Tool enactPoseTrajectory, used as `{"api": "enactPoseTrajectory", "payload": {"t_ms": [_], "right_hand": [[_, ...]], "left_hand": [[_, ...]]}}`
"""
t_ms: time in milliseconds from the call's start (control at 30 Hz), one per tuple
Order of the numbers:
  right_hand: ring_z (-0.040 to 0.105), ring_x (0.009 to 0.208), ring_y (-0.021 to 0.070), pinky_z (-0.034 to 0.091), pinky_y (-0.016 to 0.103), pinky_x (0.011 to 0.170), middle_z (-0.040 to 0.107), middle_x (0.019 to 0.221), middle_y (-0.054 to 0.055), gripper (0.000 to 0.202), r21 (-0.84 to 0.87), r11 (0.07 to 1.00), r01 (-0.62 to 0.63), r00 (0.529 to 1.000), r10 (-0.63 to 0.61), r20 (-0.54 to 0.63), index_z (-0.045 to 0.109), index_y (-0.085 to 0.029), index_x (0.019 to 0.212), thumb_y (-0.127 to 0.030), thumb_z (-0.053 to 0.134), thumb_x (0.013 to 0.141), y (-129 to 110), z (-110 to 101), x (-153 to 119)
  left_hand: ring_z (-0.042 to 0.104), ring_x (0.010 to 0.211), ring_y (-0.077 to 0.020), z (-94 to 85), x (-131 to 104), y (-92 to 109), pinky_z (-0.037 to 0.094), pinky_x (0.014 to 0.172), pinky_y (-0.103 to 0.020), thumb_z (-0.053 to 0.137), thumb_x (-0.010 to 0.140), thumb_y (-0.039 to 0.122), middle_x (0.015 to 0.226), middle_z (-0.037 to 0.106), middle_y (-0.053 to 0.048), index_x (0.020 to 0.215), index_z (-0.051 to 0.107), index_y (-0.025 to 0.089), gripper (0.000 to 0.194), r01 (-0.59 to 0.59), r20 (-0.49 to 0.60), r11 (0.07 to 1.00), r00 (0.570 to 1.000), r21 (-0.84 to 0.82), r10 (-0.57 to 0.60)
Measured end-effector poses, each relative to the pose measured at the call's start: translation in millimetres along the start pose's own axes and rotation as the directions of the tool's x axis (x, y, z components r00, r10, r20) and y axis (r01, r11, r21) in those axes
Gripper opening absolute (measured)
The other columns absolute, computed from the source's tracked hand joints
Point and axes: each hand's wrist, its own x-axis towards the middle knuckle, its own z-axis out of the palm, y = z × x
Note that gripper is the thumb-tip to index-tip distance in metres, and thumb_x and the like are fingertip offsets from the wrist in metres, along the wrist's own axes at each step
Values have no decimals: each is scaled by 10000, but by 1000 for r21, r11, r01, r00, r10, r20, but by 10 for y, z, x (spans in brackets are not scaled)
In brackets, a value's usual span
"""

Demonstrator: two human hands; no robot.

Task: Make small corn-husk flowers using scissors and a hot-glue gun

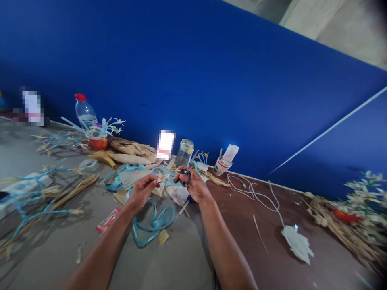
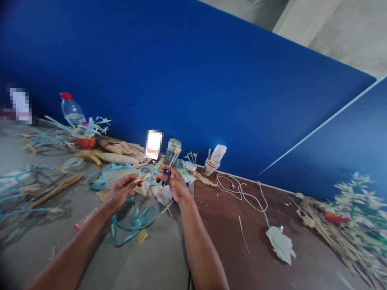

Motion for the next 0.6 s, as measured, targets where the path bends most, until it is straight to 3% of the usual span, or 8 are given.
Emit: {"api": "enactPoseTrajectory", "payload": {"t_ms": [200, 367, 600], "right_hand": [[572, 645, 155, 373, 259, 598, 655, 660, -12, 448, -12, 998, -55, 996, 54, -70, 563, -193, 954, -280, 751, 558, 60, 132, 2], [585, 642, 153, 422, 278, 631, 633, 657, -30, 481, -26, 998, -52, 991, 49, -123, 573, -191, 941, -294, 778, 518, 103, 170, 10], [581, 618, 138, 444, 287, 657, 609, 641, -43, 433, -82, 996, -37, 988, 25, -152, 574, -190, 906, -240, 753, 515, 131, 166, 29]], "left_hand": [[564, 706, -160, 48, -6, 38, 465, 688, -259, 788, 585, 348, 736, 637, -25, 641, 695, 182, 198, -71, 11, 997, 997, 16, 71], [584, 775, -192, 52, -17, 25, 458, 751, -263, 786, 573, 196, 756, 671, -46, 616, 697, 192, 99, -46, 15, 999, 999, -30, 46], [606, 809, -205, 41, -18, -24, 467, 782, -276, 789, 568, 180, 773, 683, -45, 627, 707, 197, 102, -61, 49, 998, 997, 4, 61]]}}
